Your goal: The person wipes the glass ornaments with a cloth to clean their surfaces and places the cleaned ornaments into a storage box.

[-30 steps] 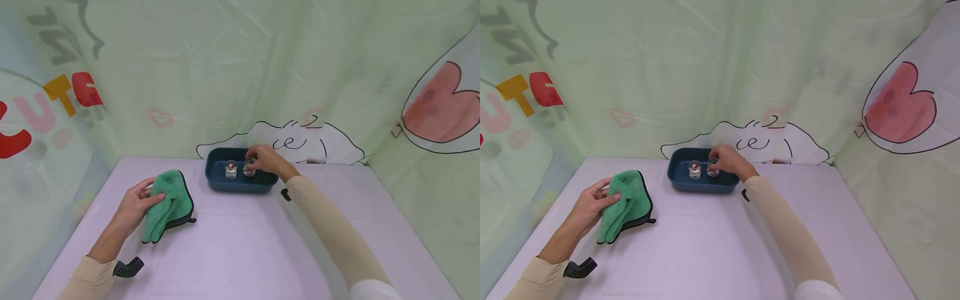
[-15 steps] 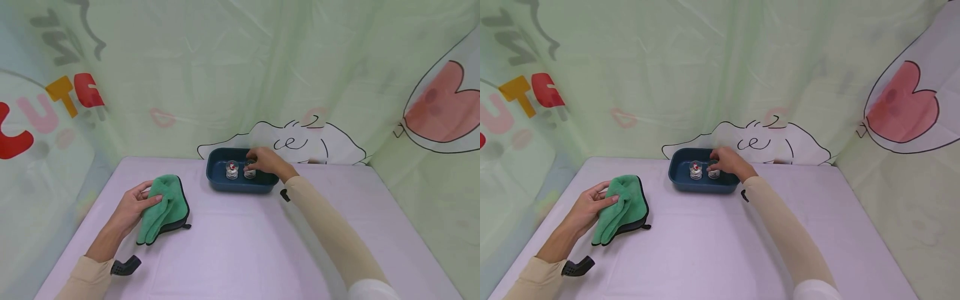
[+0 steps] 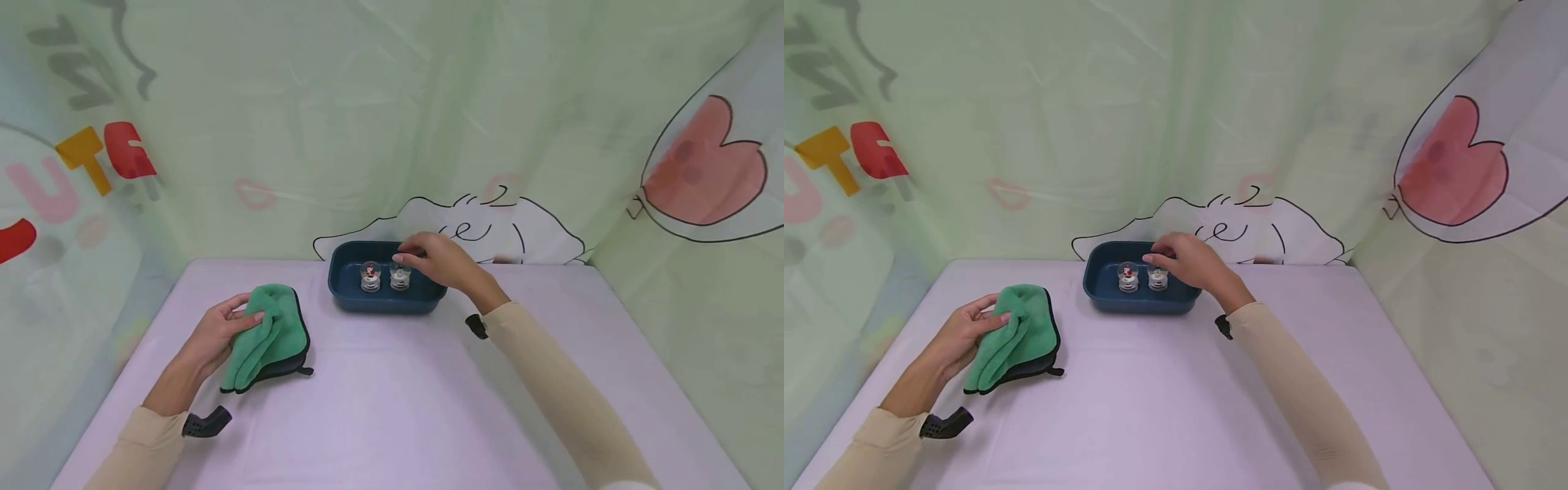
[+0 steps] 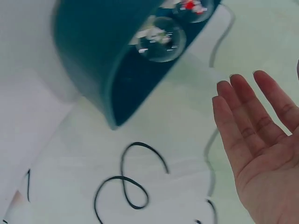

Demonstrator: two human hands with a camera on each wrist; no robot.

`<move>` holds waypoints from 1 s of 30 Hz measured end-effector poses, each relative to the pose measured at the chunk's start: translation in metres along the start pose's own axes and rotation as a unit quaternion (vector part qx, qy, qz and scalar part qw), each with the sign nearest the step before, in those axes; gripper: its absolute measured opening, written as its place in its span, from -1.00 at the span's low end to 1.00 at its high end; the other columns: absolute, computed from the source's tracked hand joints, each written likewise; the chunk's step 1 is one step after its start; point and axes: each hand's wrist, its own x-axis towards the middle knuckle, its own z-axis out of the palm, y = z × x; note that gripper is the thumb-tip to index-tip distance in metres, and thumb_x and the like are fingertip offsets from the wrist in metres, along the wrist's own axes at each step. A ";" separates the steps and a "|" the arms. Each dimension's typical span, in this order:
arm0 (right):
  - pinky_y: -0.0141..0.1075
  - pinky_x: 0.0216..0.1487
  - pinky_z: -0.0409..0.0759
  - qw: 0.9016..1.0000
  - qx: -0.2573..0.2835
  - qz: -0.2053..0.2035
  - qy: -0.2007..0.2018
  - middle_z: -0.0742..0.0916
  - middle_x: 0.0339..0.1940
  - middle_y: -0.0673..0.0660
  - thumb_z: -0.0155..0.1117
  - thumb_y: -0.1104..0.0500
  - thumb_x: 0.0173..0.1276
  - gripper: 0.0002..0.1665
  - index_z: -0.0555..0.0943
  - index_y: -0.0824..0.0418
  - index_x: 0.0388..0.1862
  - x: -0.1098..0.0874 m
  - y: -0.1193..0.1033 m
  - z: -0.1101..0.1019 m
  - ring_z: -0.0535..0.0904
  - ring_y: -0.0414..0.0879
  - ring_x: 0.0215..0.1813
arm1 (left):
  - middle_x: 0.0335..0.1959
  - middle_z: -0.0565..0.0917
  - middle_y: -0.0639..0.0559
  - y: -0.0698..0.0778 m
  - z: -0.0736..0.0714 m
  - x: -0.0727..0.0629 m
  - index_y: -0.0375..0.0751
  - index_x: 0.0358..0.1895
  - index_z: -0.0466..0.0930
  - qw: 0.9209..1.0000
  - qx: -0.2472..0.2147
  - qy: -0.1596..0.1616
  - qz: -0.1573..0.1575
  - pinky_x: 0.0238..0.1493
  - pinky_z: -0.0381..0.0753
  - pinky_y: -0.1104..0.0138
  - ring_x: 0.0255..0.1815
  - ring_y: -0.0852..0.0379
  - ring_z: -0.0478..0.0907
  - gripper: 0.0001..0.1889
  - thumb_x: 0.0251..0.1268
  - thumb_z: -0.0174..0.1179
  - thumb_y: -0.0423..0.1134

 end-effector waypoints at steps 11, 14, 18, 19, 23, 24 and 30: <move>-0.08 0.21 0.62 0.999 -0.011 -0.051 0.009 0.72 0.13 0.03 0.31 -0.12 0.46 -0.50 0.65 0.11 0.24 -0.047 -0.038 -0.014 0.62 -0.06 0.17 | -0.05 0.73 0.10 -0.004 -0.005 0.012 -0.42 0.49 0.20 0.998 0.037 -0.043 -0.028 -0.06 0.71 0.37 -0.07 0.23 0.70 -0.34 0.46 0.25 -0.26; -0.13 0.20 0.61 0.998 -0.008 -0.055 0.015 0.72 0.14 -0.03 0.33 -0.12 0.45 -0.50 0.65 0.09 0.24 -0.060 -0.045 -0.015 0.63 -0.11 0.17 | -0.03 0.68 0.08 -0.006 -0.007 0.014 -0.43 0.48 0.21 0.997 0.045 -0.048 -0.041 -0.05 0.71 0.37 -0.06 0.24 0.68 -0.34 0.45 0.26 -0.26; -0.14 0.18 0.62 0.998 0.000 -0.060 0.024 0.72 0.15 -0.05 0.35 -0.12 0.43 -0.50 0.64 0.07 0.24 -0.076 -0.051 -0.017 0.63 -0.12 0.19 | -0.01 0.66 0.07 -0.008 -0.009 0.015 -0.44 0.48 0.21 0.996 0.057 -0.053 -0.050 -0.03 0.70 0.37 -0.05 0.25 0.67 -0.33 0.44 0.27 -0.25; -0.14 0.17 0.62 0.998 -0.001 -0.060 0.026 0.72 0.16 -0.05 0.35 -0.12 0.43 -0.50 0.63 0.06 0.25 -0.079 -0.053 -0.018 0.63 -0.12 0.18 | 0.00 0.66 0.08 -0.008 -0.010 0.016 -0.44 0.47 0.21 0.996 0.060 -0.053 -0.050 -0.03 0.70 0.38 -0.04 0.25 0.67 -0.33 0.44 0.27 -0.25; -0.14 0.12 0.65 0.997 -0.007 -0.070 0.036 0.72 0.17 -0.05 0.36 -0.12 0.42 -0.50 0.64 0.03 0.25 -0.092 -0.057 -0.019 0.64 -0.12 0.15 | -0.05 0.69 0.07 -0.010 -0.014 0.017 -0.44 0.47 0.23 0.995 0.072 -0.050 -0.055 -0.05 0.70 0.38 -0.06 0.25 0.68 -0.33 0.43 0.28 -0.25; -0.14 0.11 0.65 0.996 -0.007 -0.076 0.038 0.72 0.16 -0.05 0.36 -0.12 0.42 -0.51 0.64 0.03 0.25 -0.095 -0.058 -0.019 0.64 -0.11 0.14 | -0.05 0.69 0.07 -0.011 -0.015 0.017 -0.46 0.47 0.22 0.994 0.076 -0.052 -0.055 -0.05 0.70 0.38 -0.06 0.25 0.67 -0.33 0.44 0.27 -0.25; -0.10 0.09 0.65 0.994 -0.009 -0.098 0.046 0.72 0.18 -0.06 0.35 -0.10 0.43 -0.52 0.63 0.02 0.26 -0.111 -0.061 -0.018 0.64 -0.12 0.12 | -0.06 0.71 0.06 -0.011 -0.021 0.018 -0.50 0.49 0.16 0.991 0.104 -0.064 -0.058 -0.07 0.70 0.38 -0.07 0.26 0.67 -0.29 0.46 0.25 -0.22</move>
